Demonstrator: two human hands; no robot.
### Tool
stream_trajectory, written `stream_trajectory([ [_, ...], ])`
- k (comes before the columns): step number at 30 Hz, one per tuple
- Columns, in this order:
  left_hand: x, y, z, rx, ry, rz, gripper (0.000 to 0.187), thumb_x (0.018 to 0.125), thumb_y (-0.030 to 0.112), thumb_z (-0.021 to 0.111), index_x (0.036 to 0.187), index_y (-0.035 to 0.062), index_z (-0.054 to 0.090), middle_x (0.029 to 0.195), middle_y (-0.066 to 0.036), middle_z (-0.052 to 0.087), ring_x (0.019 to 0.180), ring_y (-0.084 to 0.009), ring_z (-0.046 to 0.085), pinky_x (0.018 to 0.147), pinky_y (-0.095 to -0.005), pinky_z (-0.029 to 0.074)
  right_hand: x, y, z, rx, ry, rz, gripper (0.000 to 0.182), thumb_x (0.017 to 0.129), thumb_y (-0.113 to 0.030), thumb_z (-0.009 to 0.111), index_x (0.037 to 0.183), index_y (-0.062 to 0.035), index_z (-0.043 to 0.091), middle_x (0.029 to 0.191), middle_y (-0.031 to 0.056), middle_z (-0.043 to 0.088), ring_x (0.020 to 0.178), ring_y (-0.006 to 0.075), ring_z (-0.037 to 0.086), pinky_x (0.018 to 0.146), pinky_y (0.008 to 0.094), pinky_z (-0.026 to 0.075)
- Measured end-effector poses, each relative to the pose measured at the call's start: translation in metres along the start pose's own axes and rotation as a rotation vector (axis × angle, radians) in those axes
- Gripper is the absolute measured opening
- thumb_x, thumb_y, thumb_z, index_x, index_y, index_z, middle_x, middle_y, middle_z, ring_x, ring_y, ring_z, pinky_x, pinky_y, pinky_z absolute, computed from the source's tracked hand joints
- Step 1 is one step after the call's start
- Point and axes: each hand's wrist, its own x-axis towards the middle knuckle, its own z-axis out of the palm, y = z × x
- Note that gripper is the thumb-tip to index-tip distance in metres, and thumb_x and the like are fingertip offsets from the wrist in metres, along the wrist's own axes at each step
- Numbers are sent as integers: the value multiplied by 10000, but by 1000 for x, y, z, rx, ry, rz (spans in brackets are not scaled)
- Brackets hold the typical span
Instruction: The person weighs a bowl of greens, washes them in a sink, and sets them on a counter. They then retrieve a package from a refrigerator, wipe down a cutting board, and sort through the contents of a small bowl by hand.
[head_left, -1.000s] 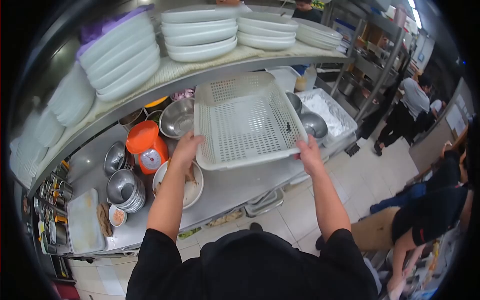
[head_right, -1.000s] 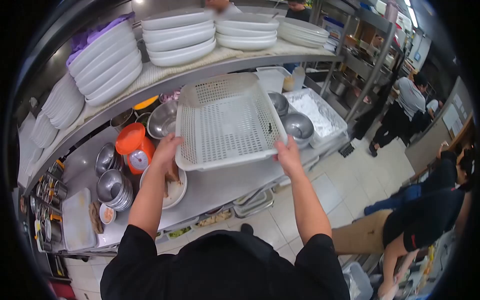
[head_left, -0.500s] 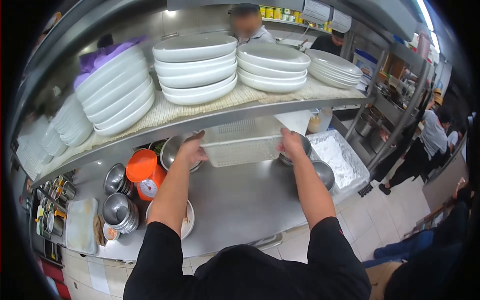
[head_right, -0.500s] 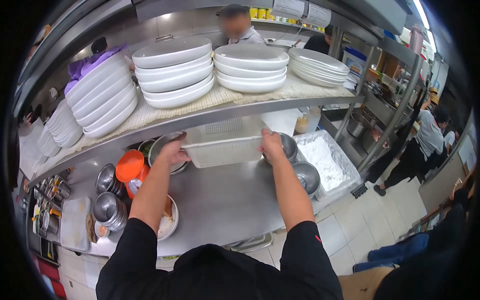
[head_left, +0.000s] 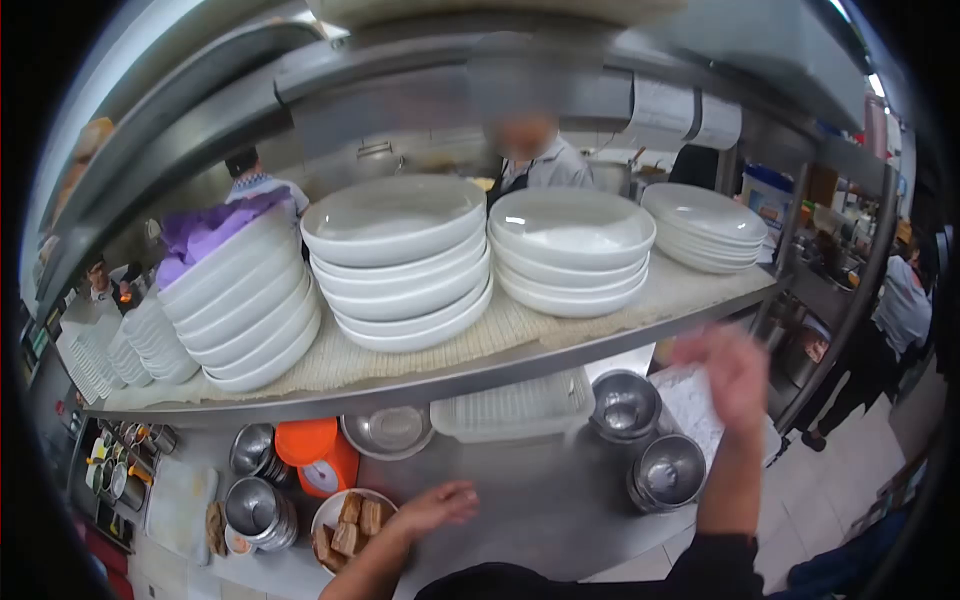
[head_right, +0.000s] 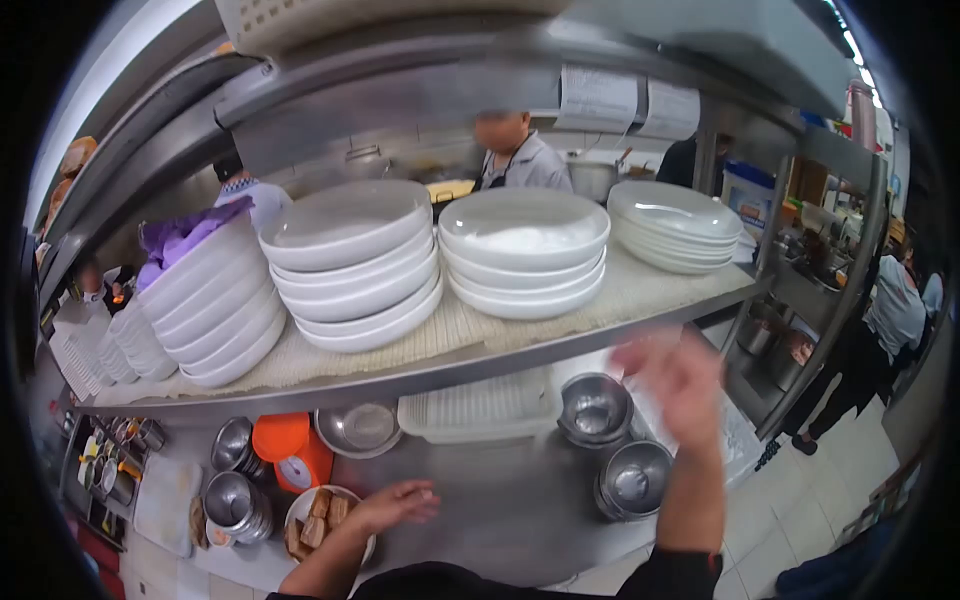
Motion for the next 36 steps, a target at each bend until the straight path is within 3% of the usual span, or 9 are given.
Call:
stream_trajectory([
  [3, -14, -37, 32, 26, -142, -79, 652, 971, 393, 590, 1452, 8, 376, 1323, -152, 549, 1147, -226, 587, 961, -344, 481, 118, 4, -36, 442, 471, 134, 654, 975, -407, 573, 1392, 70, 407, 1286, 199, 554, 1208, 256, 535, 1045, 374, 404],
  [5, -11, -64, 43, 119, -195, -51, 623, 986, 365, 577, 1454, 9, 373, 1331, -154, 550, 1173, -248, 590, 976, -348, 493, 192, 17, -56, 581, 733, 348, 678, 865, -483, 712, 1300, -2, 514, 1212, 179, 579, 1160, 252, 542, 982, 352, 418],
  [6, -13, -78, 48, 110, -172, -46, 611, 984, 371, 580, 1440, 7, 400, 1319, -151, 564, 1148, -248, 605, 975, -349, 492, 211, 33, -71, 591, 491, 277, 558, 859, -445, 733, 1215, -45, 577, 1156, 125, 605, 1049, 203, 559, 889, 329, 436],
  [10, -54, -101, 64, -114, -42, -99, 577, 965, 392, 597, 1374, -1, 491, 1165, -127, 638, 1066, -202, 615, 925, -321, 486, 204, 40, -79, 420, 301, 411, 323, 926, -276, 676, 1170, -77, 606, 1054, 6, 651, 937, 132, 580, 859, 306, 445],
  [17, -107, -131, 75, -50, 24, -116, 560, 964, 356, 600, 1364, -18, 487, 1168, -121, 651, 1043, -195, 637, 907, -321, 494, 142, 31, -27, 812, 191, 76, 211, 946, -190, 629, 1147, -129, 607, 1068, 21, 649, 972, 177, 587, 921, 384, 444],
  [25, -82, -171, 100, -389, 193, -84, 385, 988, 198, 547, 1299, -20, 487, 1045, -175, 665, 906, -257, 695, 796, -342, 583, 193, -22, 16, 193, 325, 247, 292, 892, -260, 711, 1113, -82, 639, 936, 14, 650, 786, 128, 578, 732, 301, 464],
  [28, -78, -180, 108, -331, 276, -44, 315, 982, 185, 545, 1224, -14, 514, 969, -159, 665, 829, -246, 699, 687, -338, 600, 158, -23, -31, -211, 291, 165, 379, 884, -238, 704, 1216, -67, 636, 944, 54, 676, 822, 132, 596, 750, 311, 484],
  [33, -85, -163, 138, -211, 473, -1, 256, 979, 177, 548, 1156, -8, 543, 844, -134, 657, 686, -214, 678, 571, -327, 585, 126, 25, -198, -991, 283, -220, 364, 859, -221, 695, 1192, -75, 676, 1008, 163, 714, 925, 280, 694, 846, 369, 510],
  [36, -70, -160, 149, -208, 621, 49, 218, 973, 183, 557, 1085, -4, 563, 751, -115, 642, 587, -189, 640, 510, -317, 553, 123, 25, -256, -977, 444, 57, 284, 869, -219, 680, 1105, -63, 712, 1082, 203, 686, 1014, 338, 664, 892, 380, 512],
])
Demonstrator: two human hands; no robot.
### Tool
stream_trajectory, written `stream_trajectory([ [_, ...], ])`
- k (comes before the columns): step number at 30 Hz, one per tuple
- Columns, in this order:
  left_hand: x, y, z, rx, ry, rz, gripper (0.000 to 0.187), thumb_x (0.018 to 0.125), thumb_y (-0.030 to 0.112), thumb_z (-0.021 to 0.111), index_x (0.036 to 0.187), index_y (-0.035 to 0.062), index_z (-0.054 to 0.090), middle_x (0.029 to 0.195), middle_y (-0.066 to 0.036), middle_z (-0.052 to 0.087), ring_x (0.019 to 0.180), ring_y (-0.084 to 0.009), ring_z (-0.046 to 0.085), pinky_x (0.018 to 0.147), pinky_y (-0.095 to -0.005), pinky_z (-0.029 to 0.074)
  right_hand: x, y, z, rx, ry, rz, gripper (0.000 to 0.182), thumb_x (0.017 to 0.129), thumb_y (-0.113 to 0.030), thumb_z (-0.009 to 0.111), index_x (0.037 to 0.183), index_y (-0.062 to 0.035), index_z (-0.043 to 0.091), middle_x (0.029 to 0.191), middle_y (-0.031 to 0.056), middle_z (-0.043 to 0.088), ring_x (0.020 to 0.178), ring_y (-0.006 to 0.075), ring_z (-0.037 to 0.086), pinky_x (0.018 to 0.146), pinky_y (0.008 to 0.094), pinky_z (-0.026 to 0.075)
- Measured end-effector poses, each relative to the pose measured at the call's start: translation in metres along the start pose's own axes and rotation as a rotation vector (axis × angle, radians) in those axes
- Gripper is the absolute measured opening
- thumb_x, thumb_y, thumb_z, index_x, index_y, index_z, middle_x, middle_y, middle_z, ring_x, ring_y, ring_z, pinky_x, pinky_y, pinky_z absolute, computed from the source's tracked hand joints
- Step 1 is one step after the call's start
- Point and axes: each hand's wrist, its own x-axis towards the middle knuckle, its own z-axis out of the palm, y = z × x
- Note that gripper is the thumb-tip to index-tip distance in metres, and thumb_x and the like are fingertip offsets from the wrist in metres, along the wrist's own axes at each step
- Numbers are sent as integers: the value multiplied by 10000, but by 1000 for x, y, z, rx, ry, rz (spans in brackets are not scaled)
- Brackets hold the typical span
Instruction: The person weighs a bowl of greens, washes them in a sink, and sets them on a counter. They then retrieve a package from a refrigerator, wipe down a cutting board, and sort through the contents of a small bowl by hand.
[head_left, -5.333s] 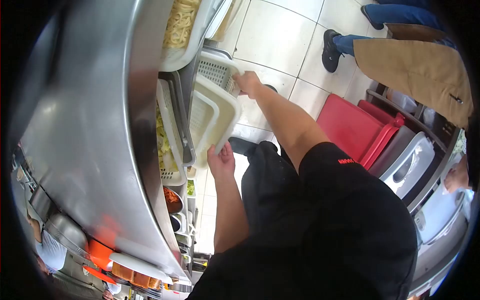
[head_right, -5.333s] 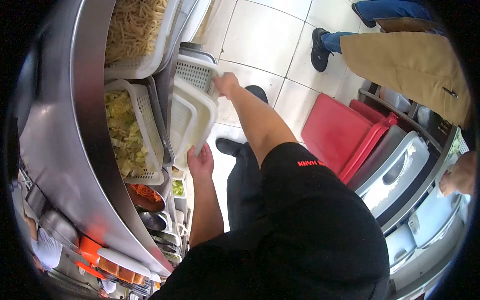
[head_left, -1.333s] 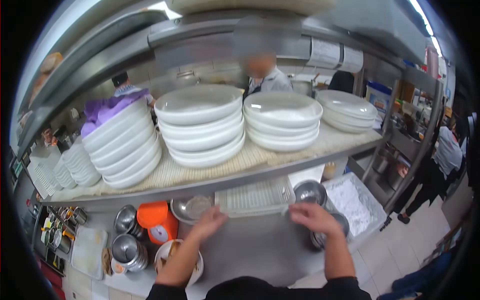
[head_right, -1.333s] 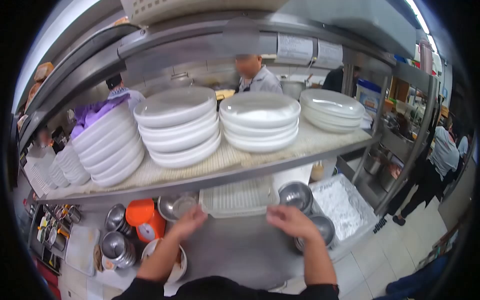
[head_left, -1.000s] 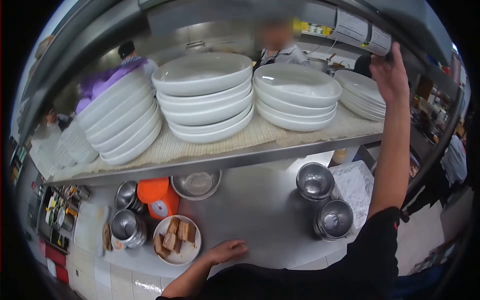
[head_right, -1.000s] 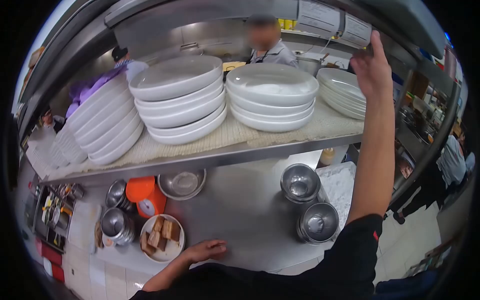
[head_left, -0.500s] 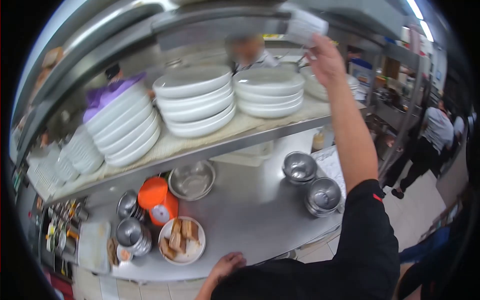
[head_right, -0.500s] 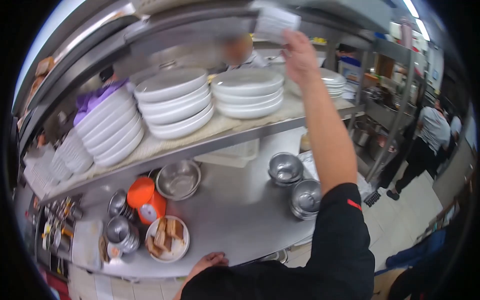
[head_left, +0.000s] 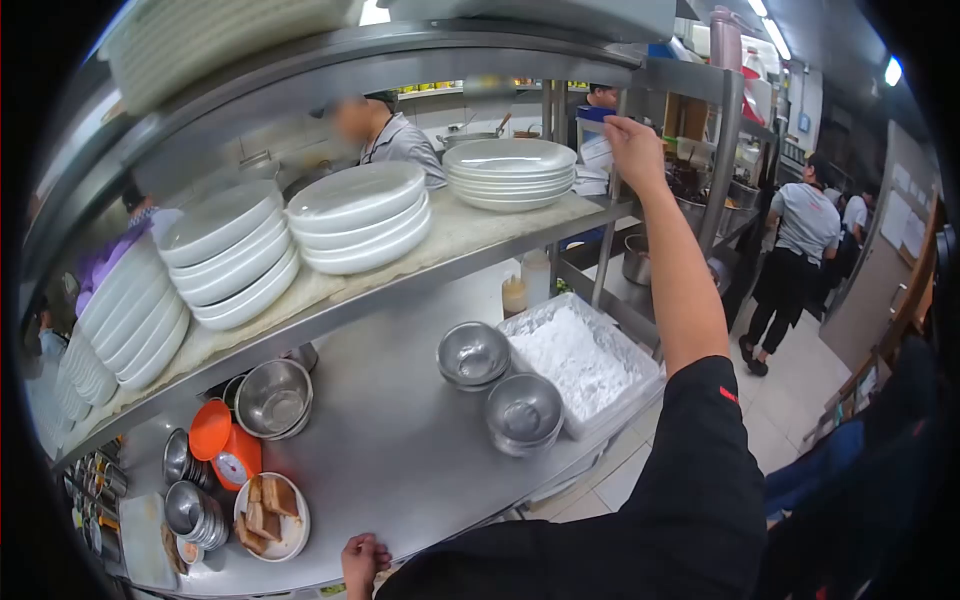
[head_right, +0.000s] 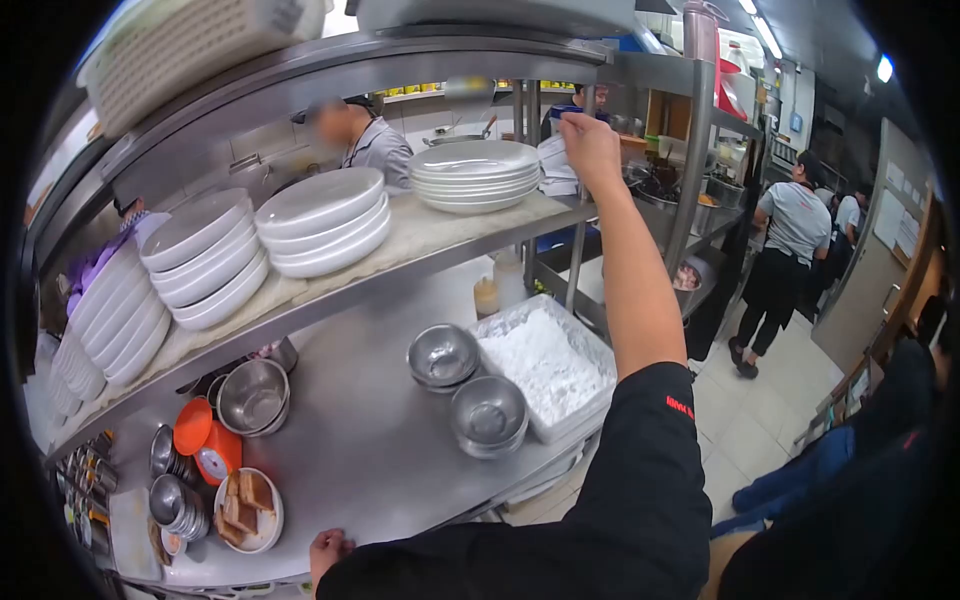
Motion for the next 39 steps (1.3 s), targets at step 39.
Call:
stream_trajectory([
  [39, -239, -360, -70, 564, 386, -549, 509, 876, 481, 544, 949, 4, 707, 971, -257, 685, 941, -389, 657, 864, -480, 504, -163, -247, 5, 735, -1201, -1121, 694, 886, -388, 689, 1415, -2, 461, 1232, 220, 590, 1053, 280, 596, 921, 368, 462],
])
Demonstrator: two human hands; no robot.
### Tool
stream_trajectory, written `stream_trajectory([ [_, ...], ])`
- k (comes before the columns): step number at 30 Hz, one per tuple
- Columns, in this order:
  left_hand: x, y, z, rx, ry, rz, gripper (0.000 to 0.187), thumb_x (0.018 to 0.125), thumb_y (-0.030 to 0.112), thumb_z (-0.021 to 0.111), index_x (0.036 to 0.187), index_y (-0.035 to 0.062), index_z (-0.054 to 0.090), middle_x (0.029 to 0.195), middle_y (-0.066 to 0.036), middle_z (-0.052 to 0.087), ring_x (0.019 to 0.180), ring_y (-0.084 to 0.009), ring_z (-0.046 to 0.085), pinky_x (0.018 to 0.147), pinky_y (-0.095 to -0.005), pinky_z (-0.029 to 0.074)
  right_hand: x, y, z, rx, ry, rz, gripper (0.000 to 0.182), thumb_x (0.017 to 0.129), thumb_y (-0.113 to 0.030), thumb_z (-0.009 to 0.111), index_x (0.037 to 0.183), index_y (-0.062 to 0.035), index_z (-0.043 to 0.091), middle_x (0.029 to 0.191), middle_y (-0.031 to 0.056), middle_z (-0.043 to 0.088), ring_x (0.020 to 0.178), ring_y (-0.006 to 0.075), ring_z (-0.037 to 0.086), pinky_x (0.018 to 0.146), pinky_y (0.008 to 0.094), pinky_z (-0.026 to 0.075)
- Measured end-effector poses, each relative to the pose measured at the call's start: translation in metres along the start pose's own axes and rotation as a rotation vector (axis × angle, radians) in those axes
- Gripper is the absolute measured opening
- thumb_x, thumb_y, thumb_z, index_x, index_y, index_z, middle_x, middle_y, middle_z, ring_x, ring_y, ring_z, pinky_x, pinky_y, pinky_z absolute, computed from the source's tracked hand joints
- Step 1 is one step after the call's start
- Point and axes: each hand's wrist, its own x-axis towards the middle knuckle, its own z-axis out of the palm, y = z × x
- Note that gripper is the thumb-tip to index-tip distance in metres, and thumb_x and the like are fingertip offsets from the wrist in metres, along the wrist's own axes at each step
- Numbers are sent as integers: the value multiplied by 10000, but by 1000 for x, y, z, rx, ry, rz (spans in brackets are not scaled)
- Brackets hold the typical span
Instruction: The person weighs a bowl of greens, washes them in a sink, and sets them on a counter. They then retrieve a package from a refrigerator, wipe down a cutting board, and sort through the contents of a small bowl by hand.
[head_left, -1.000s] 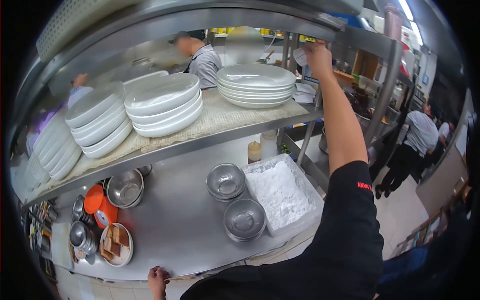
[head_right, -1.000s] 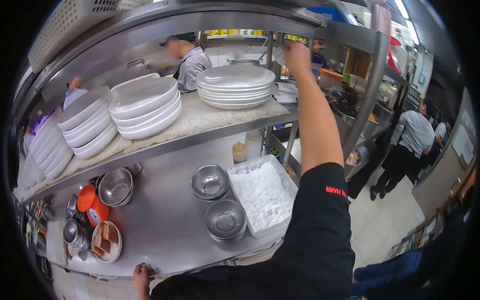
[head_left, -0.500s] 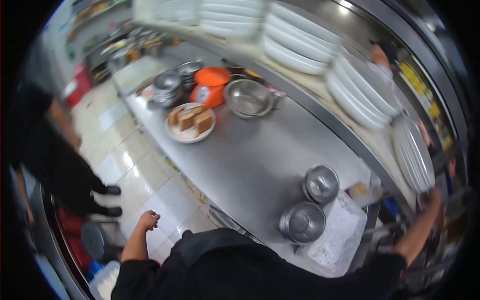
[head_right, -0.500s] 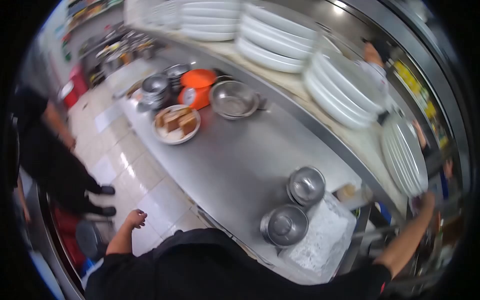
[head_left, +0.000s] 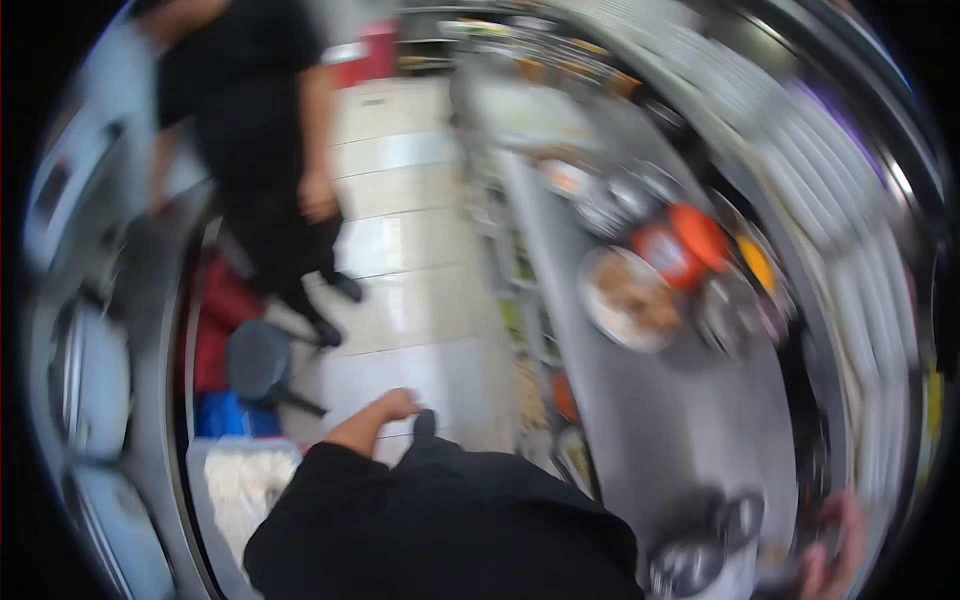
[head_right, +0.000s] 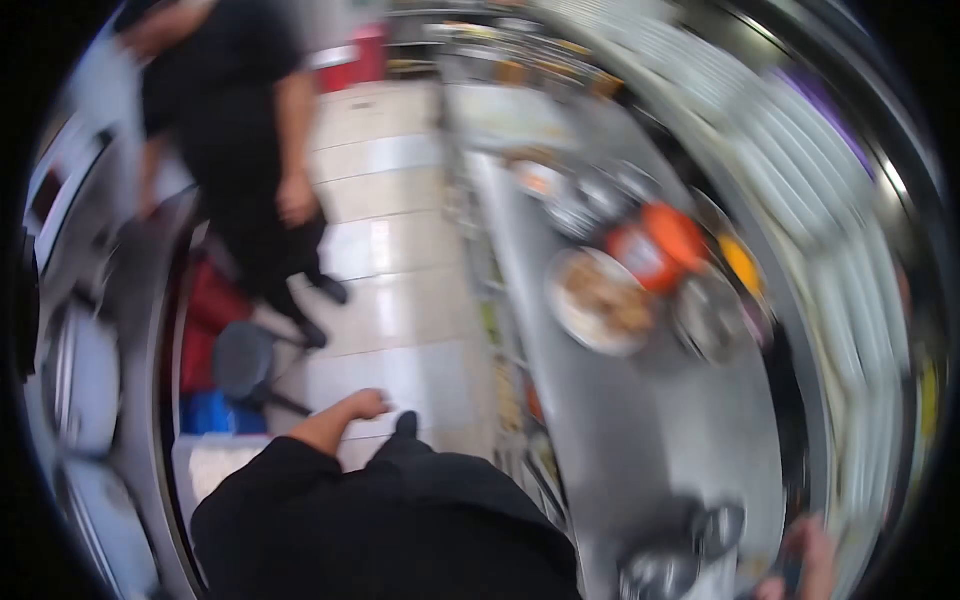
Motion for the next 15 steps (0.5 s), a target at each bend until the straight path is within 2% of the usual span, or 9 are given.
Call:
stream_trajectory([
  [1, -15, 28, -49, -135, -12, -36, 506, 889, 457, 526, 958, -13, 703, 980, -251, 683, 959, -408, 648, 877, -495, 495, 66, -63, 28, 216, -131, 9, 568, 917, -389, 675, 1292, 25, 575, 1047, 149, 667, 895, 202, 615, 778, 376, 511],
  [2, 8, 13, -49, -108, 113, 5, 507, 891, 448, 512, 964, -17, 700, 984, -249, 684, 969, -402, 647, 875, -498, 497, 86, -66, 58, 274, -220, 101, 608, 906, -298, 700, 1399, -8, 495, 1134, 180, 656, 967, 224, 631, 801, 369, 523],
  [4, 9, 8, -84, -277, 195, -32, 473, 873, 416, 535, 1008, -7, 699, 1026, -239, 684, 1014, -395, 639, 903, -470, 496, 140, -71, 116, 298, -307, 275, 572, 897, -248, 703, 1381, -12, 509, 1184, 214, 645, 997, 264, 648, 827, 375, 524],
  [6, 8, -6, -109, -354, 246, -98, 474, 864, 405, 552, 1065, -2, 686, 1091, -230, 673, 1052, -388, 630, 917, -460, 493, 187, -84, 169, 80, -305, 277, 574, 894, -238, 701, 1378, -5, 498, 1147, 234, 652, 971, 287, 659, 826, 355, 522],
  [8, 11, -15, -132, -323, 200, -77, 481, 857, 402, 567, 1092, -3, 676, 1130, -227, 662, 1074, -383, 623, 925, -457, 491, 220, -87, 219, -91, -414, 215, 563, 896, -242, 700, 1361, 6, 503, 1101, 239, 660, 937, 300, 664, 828, 355, 518],
  [11, 14, -29, -160, -332, 113, -62, 515, 873, 419, 585, 1168, 1, 644, 1169, -226, 649, 1112, -383, 605, 943, -453, 481, 249, -113, 282, 202, -469, 189, 551, 892, -238, 706, 1360, -18, 517, 1041, 202, 680, 883, 271, 661, 795, 380, 511],
  [12, 16, -31, -167, -351, 85, -62, 532, 883, 429, 590, 1199, 3, 630, 1178, -226, 646, 1125, -385, 598, 950, -452, 477, 256, -113, 299, 271, -557, 217, 528, 900, -227, 695, 1352, -13, 525, 1032, 186, 686, 900, 264, 661, 809, 373, 512],
  [15, 40, -49, -170, -361, 143, -85, 501, 847, 422, 603, 1089, -9, 680, 1097, -227, 676, 1041, -385, 639, 905, -461, 501, 280, -119, 356, 371, -694, 141, 452, 912, -201, 676, 1299, 4, 565, 1042, 201, 681, 925, 276, 665, 827, 359, 519],
])
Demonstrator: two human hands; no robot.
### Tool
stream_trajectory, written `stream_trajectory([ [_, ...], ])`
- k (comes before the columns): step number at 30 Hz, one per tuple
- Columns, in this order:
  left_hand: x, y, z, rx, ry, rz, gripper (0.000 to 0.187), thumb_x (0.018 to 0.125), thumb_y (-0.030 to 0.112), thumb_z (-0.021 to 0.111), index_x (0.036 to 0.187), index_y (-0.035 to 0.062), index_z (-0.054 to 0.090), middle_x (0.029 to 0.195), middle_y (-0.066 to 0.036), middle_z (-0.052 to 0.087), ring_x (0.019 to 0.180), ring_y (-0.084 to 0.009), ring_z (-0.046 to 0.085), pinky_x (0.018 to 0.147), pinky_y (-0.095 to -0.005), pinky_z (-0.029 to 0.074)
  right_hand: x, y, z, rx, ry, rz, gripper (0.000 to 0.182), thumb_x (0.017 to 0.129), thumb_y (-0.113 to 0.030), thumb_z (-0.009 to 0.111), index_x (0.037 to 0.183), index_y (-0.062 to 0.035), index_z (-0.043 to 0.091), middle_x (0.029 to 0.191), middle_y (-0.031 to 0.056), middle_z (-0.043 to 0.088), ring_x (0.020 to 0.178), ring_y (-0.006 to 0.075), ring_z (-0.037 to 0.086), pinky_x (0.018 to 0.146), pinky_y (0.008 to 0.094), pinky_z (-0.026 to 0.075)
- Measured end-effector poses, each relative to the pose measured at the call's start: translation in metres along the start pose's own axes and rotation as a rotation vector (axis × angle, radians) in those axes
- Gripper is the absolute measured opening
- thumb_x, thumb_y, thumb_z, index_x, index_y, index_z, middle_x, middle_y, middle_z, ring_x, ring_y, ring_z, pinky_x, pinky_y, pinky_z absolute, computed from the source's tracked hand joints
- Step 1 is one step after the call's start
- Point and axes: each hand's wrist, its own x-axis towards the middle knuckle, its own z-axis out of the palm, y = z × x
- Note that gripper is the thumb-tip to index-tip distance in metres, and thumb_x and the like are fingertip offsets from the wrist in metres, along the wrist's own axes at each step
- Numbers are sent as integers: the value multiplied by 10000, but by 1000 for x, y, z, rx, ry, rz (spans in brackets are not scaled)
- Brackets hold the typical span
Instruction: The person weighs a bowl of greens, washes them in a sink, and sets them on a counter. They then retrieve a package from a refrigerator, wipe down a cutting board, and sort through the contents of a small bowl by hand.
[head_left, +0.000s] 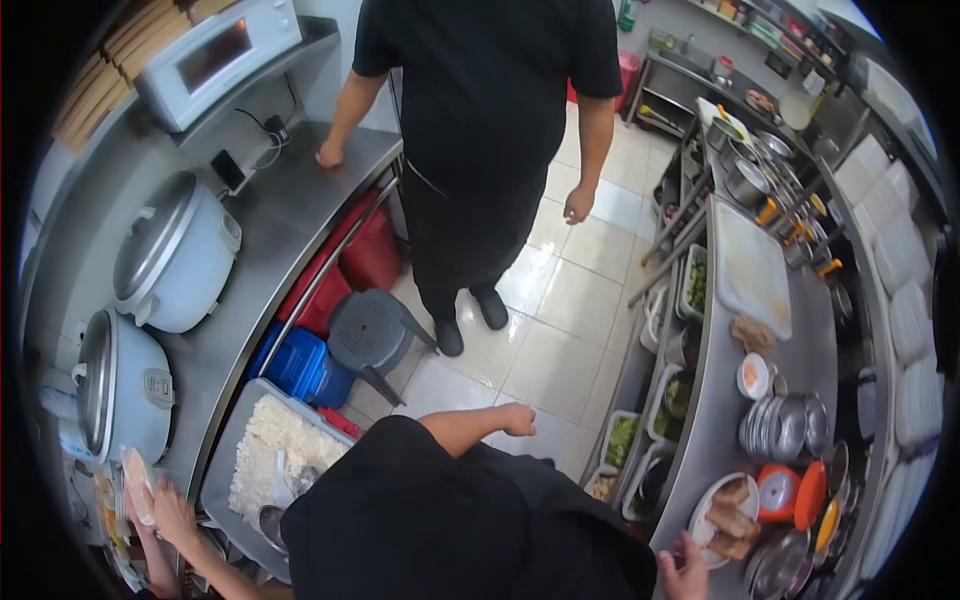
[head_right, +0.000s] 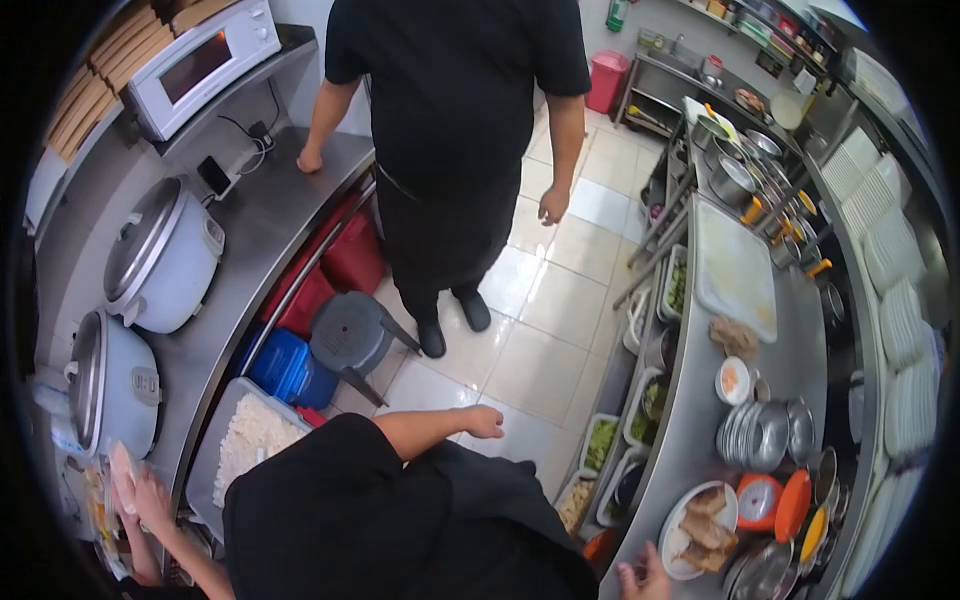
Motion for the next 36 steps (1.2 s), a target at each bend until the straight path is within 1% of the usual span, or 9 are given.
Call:
stream_trajectory([
  [4, 30, -12, -5, 44, -17, -31, 490, 853, 413, 602, 1039, -29, 700, 1061, -247, 680, 1018, -382, 649, 908, -459, 501, 116, 86, 52, 392, -210, -63, 764, 778, -340, 789, 1397, -20, 477, 1131, 203, 648, 1012, 337, 659, 849, 412, 514],
  [7, 28, -4, -33, 43, -43, -101, 482, 846, 413, 607, 1049, -13, 701, 1076, -251, 674, 1032, -377, 645, 911, -457, 492, 195, 20, 36, -61, -222, -231, 733, 770, -310, 803, 1373, -27, 499, 1089, 223, 667, 1049, 347, 656, 849, 392, 522],
  [9, 31, -12, -46, -14, 59, -134, 517, 846, 429, 607, 1105, -12, 679, 1079, -247, 675, 1034, -378, 644, 917, -458, 489, 208, -55, 19, -49, -160, -392, 653, 845, -338, 713, 1345, 25, 505, 1263, 269, 579, 1170, 385, 567, 969, 438, 458],
  [15, 36, 21, -123, -397, 105, -279, 553, 909, 360, 627, 1313, -9, 549, 1020, -178, 706, 898, -246, 693, 789, -355, 532, 291, -142, 7, -19, -149, -789, 604, 887, -419, 655, 1341, -50, 507, 1110, 218, 611, 1052, 421, 584, 905, 469, 470],
  [19, 72, 4, -156, -756, 51, -316, 524, 928, 302, 622, 1343, 4, 504, 1029, -120, 678, 832, -190, 674, 663, -293, 514, 331, -182, -10, -3, -391, -644, 601, 898, -419, 643, 1335, -28, 508, 1168, 226, 610, 1098, 414, 578, 921, 460, 471],
  [23, 137, 2, -214, -664, -100, -229, 507, 945, 289, 606, 1351, 6, 494, 1035, -101, 665, 843, -184, 670, 669, -294, 512, 379, -139, 26, 237, -94, -274, 572, 878, -388, 678, 1266, 13, 551, 1032, 205, 670, 956, 331, 665, 813, 423, 523],
  [27, 207, 58, -290, -508, -207, -59, 526, 937, 292, 614, 1354, -4, 491, 1031, -135, 673, 848, -178, 670, 671, -301, 508, 388, -100, 25, 983, 331, 372, 524, 914, -364, 671, 1238, 21, 527, 1000, 139, 638, 752, 163, 663, 677, 288, 534],
  [31, 273, 148, -340, -276, -362, 251, 533, 923, 289, 617, 1339, -24, 508, 1049, -167, 677, 866, -194, 666, 749, -311, 519, 398, -64, 19, 1522, 819, 539, 538, 958, -406, 605, 1272, -4, 433, 1030, 107, 572, 770, 194, 646, 669, 313, 540],
  [36, 313, 260, -357, -21, -533, 619, 548, 917, 327, 630, 1330, -15, 521, 1025, -130, 690, 910, -212, 660, 827, -331, 512, 429, -44, -1, 1657, 1045, 669, 543, 985, -454, 531, 1294, -25, 409, 1075, 135, 544, 843, 241, 646, 718, 360, 559],
])
